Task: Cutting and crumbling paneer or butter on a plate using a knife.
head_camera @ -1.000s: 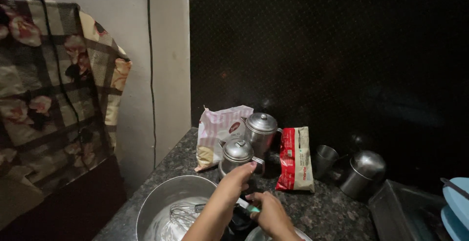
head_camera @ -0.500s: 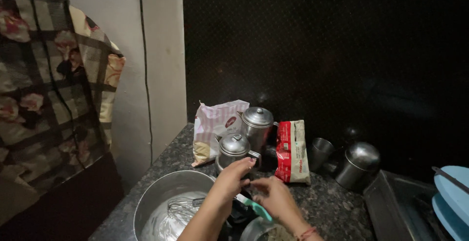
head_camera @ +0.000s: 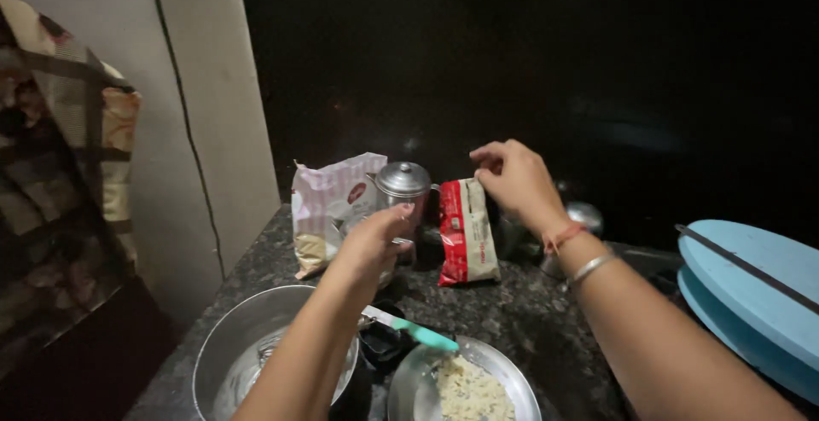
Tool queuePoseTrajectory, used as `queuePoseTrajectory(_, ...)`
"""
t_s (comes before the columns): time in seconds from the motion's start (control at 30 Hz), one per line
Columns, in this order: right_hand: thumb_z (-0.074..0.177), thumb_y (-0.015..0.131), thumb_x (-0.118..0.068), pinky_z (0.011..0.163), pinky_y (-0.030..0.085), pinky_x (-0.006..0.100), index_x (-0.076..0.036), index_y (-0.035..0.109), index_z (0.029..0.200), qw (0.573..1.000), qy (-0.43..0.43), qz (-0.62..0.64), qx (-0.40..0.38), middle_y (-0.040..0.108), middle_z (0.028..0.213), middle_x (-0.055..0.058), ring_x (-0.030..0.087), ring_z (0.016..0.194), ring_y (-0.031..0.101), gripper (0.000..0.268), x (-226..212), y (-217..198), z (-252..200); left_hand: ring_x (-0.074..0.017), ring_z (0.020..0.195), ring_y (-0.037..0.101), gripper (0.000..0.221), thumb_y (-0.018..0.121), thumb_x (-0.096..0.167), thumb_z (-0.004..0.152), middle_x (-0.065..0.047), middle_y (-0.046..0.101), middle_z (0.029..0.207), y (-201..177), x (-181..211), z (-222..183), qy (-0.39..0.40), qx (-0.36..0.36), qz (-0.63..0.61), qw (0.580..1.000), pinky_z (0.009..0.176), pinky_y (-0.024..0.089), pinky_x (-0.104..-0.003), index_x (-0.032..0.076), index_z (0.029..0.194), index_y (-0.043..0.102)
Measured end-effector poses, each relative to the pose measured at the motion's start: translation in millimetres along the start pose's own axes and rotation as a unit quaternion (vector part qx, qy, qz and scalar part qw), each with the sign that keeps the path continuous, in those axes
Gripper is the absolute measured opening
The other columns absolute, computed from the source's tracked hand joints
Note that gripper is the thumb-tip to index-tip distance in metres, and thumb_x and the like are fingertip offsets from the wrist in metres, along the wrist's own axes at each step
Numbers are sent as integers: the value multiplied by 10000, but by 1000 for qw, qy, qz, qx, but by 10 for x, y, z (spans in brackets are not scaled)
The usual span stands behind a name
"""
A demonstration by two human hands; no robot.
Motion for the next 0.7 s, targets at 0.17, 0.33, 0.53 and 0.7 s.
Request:
queuePoseTrajectory(0.17, 820, 756, -172, 891, 567, 362, -119, 768, 1127, 999, 24, -38, -11, 711, 1054, 106, 242, 981, 721, 311, 174, -118, 114, -194, 1005, 556, 588, 675, 469, 805, -42, 681, 1294, 107, 43, 73, -57, 8, -9, 998, 975, 441, -355, 140, 1292, 674)
queuePoseTrajectory(0.33, 814, 773, -192, 905, 565, 370, -127, 770, 1136, 998, 41, -47, -21, 711, 1075, 110, 248, 1006, 721, 329, 395, -93, 77, -185, 1099, 618, 602, 674, 475, 798, -37, 650, 1323, 169, 61, 29, -61, 15, 9, 998, 999, 443, -349, 163, 1313, 662)
queuePoseTrajectory(0.53, 784, 817, -291, 939, 549, 421, -179, 761, 1196, 988, 96, -110, -41, 703, 1134, 113, 285, 1090, 682, 431, 650, -10, -56, -179, 1012, 607, 596, 709, 470, 788, -76, 663, 1338, 231, -16, 45, -92, 51, 23, 994, 824, 435, -292, 166, 1298, 665)
queuePoseTrajectory(0.7, 780, 845, -378, 1022, 519, 449, -237, 656, 1378, 965, 186, -182, -46, 592, 1345, 150, 328, 1233, 605, 643, 1166, 156, -44, -122, 974, 598, 482, 657, 477, 790, -24, 721, 1225, 265, -94, 87, -49, 17, 30, 998, 740, 414, -263, 182, 1162, 734)
Point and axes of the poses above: each hand's wrist, its own z-axis towards the middle knuckle, its own y-axis out of the palm, x = y × z, the point moved 1 cm from there along z, towards the middle knuckle
